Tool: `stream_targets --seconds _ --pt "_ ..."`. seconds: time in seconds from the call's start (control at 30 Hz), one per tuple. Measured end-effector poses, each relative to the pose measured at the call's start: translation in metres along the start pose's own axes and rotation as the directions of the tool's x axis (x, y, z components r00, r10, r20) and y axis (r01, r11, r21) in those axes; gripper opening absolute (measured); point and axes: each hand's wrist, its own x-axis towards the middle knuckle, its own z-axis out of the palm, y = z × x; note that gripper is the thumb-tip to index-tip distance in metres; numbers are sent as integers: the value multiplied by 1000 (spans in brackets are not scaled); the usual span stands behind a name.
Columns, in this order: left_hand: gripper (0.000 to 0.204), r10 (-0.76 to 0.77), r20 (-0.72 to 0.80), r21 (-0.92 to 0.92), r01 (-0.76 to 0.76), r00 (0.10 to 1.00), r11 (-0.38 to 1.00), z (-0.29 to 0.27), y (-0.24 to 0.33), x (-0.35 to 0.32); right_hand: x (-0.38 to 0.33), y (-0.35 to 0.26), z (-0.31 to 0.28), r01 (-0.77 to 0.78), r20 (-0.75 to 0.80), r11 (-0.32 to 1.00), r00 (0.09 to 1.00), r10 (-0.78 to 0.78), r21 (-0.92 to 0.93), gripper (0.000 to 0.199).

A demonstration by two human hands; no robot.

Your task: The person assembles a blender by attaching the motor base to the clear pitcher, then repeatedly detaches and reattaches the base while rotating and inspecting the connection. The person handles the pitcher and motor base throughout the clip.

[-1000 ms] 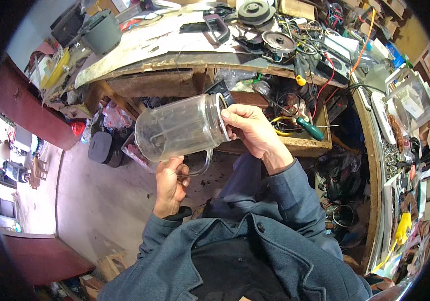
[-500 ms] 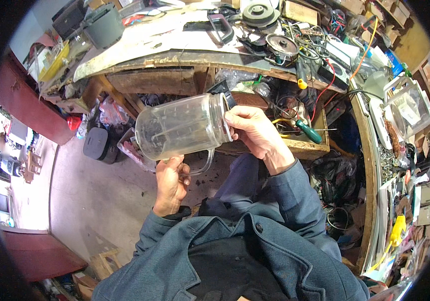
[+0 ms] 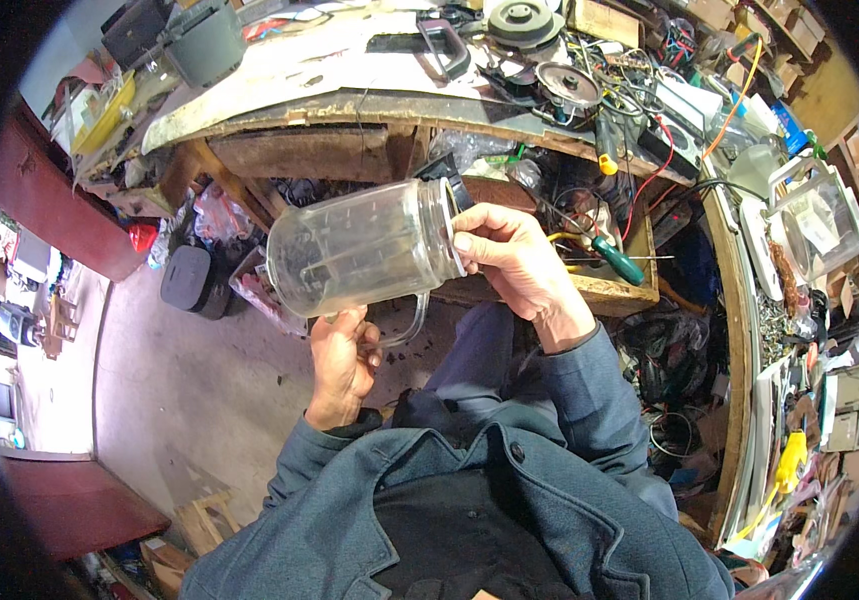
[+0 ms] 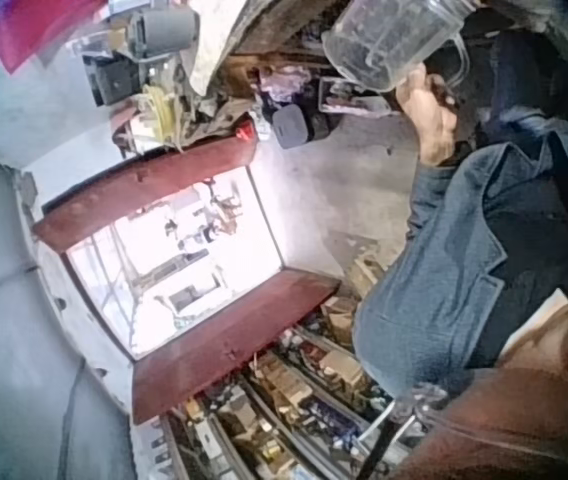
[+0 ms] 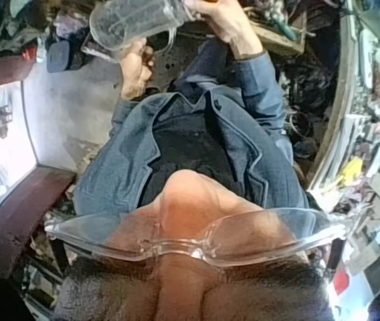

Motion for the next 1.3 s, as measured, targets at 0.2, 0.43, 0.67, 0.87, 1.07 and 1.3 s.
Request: stream_targets --seconds 0.2,0.43,0.67,0.87,1.07,1.3 --pt "6 7 -43 24 -6 999 1000 8 3 -5 -2 0 -1 -1 -1 1000 1000 1 2 23" --pt "10 47 -47 44 -45 998 998 12 -2 -6 -6 -9 4 42 -41 988 998 -49 -145 18" --pt "10 52 -48 66 -49 997 997 14 -1 -6 -2 -13 1 14 -19 982 1000 -18 -186 15" --pt "10 49 -65 84 -43 997 996 14 -1 -7 -5 -13 11 98 -71 985 992 -109 -144 15" --pt "9 50 -54 68 -46 997 997 15 -1 -7 -14 -4 25 310 -157 849 900 -408 -428 16" --pt "8 65 -39 69 -62 997 996 14 -5 -6 -20 11 30 395 -175 794 837 -519 -462 17"
